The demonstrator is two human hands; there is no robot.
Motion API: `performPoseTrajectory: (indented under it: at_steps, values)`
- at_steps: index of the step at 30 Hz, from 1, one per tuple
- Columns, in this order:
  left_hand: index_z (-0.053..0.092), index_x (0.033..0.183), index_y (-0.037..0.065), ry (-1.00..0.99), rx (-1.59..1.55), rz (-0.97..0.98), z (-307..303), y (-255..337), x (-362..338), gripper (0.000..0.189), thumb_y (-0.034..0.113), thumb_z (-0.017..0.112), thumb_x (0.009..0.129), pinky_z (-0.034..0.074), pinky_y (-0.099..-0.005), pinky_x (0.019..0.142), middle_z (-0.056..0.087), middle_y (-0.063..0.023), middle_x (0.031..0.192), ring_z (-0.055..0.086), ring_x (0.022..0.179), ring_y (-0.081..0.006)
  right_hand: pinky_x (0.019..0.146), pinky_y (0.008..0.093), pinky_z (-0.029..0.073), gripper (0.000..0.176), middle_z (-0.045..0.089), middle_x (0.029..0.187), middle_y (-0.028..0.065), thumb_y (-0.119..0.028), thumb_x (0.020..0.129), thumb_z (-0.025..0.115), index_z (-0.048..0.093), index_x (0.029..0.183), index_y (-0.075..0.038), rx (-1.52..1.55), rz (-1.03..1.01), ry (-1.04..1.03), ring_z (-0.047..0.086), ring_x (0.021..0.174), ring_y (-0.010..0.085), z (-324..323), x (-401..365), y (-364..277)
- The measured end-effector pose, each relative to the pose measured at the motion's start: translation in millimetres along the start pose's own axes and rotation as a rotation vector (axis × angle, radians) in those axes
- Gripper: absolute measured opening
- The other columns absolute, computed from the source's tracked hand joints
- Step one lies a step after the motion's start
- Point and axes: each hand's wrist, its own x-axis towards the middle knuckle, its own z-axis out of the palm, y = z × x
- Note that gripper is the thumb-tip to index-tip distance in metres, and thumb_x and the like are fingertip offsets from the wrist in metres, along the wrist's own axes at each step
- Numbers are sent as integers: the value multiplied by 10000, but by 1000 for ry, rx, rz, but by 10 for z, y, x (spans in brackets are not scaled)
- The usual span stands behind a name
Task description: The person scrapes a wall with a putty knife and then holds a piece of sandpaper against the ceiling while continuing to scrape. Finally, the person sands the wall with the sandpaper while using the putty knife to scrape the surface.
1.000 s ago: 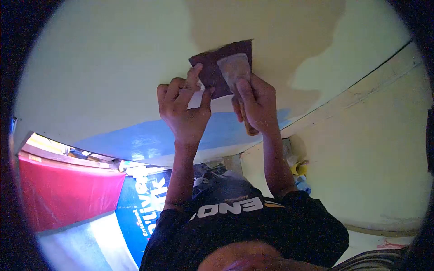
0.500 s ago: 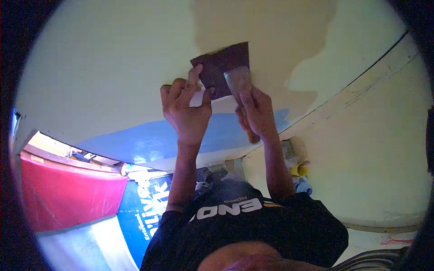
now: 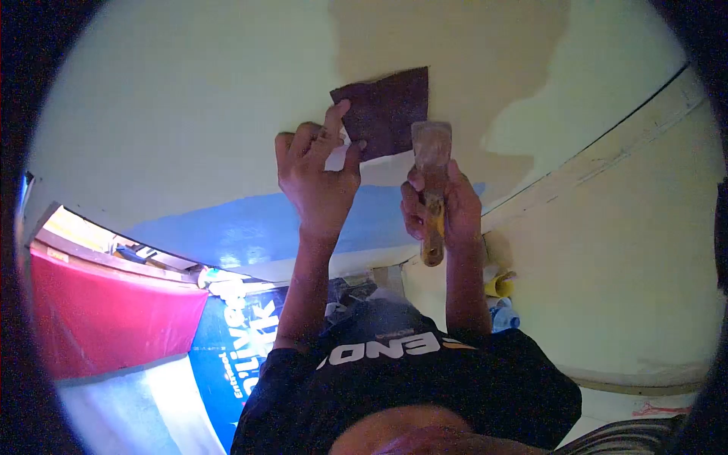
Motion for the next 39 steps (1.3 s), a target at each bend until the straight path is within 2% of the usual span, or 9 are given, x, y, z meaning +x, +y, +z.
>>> performPoseTrajectory:
  at_steps: [5, 8, 11, 14, 17, 21, 29, 35, 39]
  values:
    - [715, 876, 155, -16, -14, -59, -4, 81, 23, 387, 7, 788, 526, 436, -330, 639, 566, 30, 733, 482, 722, -191, 328, 277, 408, 419, 500, 545, 48, -479, 920, 485, 458, 1055, -83, 73, 16, -80, 495, 375, 162, -2, 11, -45]
    - [713, 915, 160, -15, -1, -32, -17, 18, 22, 427, 7, 789, 524, 436, -327, 644, 568, 27, 733, 483, 722, -191, 308, 267, 398, 304, 528, 567, 69, -344, 910, 586, 439, 965, -83, -559, -158, 182, 475, 340, 136, 208, 82, -63]
    - [703, 1015, 177, -22, -1, -4, -33, -8, 25, 522, 7, 786, 528, 437, -324, 651, 569, 25, 733, 482, 722, -190, 312, 270, 401, 257, 550, 549, 70, -215, 889, 630, 453, 1014, -76, -760, -136, 273, 482, 353, 106, 375, 233, -76]
    - [699, 1051, 180, -27, 14, 0, 3, 8, 28, 554, 5, 778, 531, 437, -322, 652, 568, 23, 731, 479, 721, -188, 321, 266, 401, 251, 533, 511, 57, -170, 896, 604, 456, 1064, -55, -966, -351, 381, 504, 369, 104, 439, 404, -23]
    - [699, 1054, 174, -27, 8, -16, 19, 21, 35, 557, -3, 767, 531, 436, -319, 654, 565, 25, 729, 474, 720, -187, 343, 267, 417, 274, 543, 513, 52, -192, 900, 597, 455, 1069, -29, -1146, -231, 452, 533, 392, 111, 482, 376, -73]
    - [690, 1082, 175, -33, -3, 3, 42, -13, 6, 592, -5, 766, 523, 435, -316, 660, 562, 25, 729, 466, 718, -185, 360, 279, 434, 291, 554, 520, 59, -224, 900, 598, 459, 1053, -18, -1290, -339, 400, 547, 399, 124, 225, 303, 34]
    - [695, 1070, 168, -18, -23, -4, 60, 20, 18, 580, 28, 793, 516, 423, -321, 643, 561, 27, 716, 464, 711, -185, 416, 333, 450, 285, 564, 542, 94, -236, 892, 607, 457, 992, -15, -1391, -279, 457, 575, 433, 166, 177, 280, -40]
    - [696, 1071, 180, -4, -21, -3, 58, 1, 23, 577, 31, 795, 522, 421, -320, 643, 552, 29, 701, 455, 703, -185, 543, 424, 483, 312, 604, 666, 189, -245, 884, 612, 454, 987, 3, -1435, -429, 429, 635, 584, 346, 333, 333, -54]
    - [701, 1055, 192, -9, -6, -22, 71, 7, 18, 565, 34, 795, 521, 421, -318, 641, 542, 29, 692, 453, 702, -183, 549, 425, 482, 321, 606, 686, 212, -250, 881, 617, 455, 985, 6, -1497, -311, 496, 637, 610, 379, 166, 243, -4]
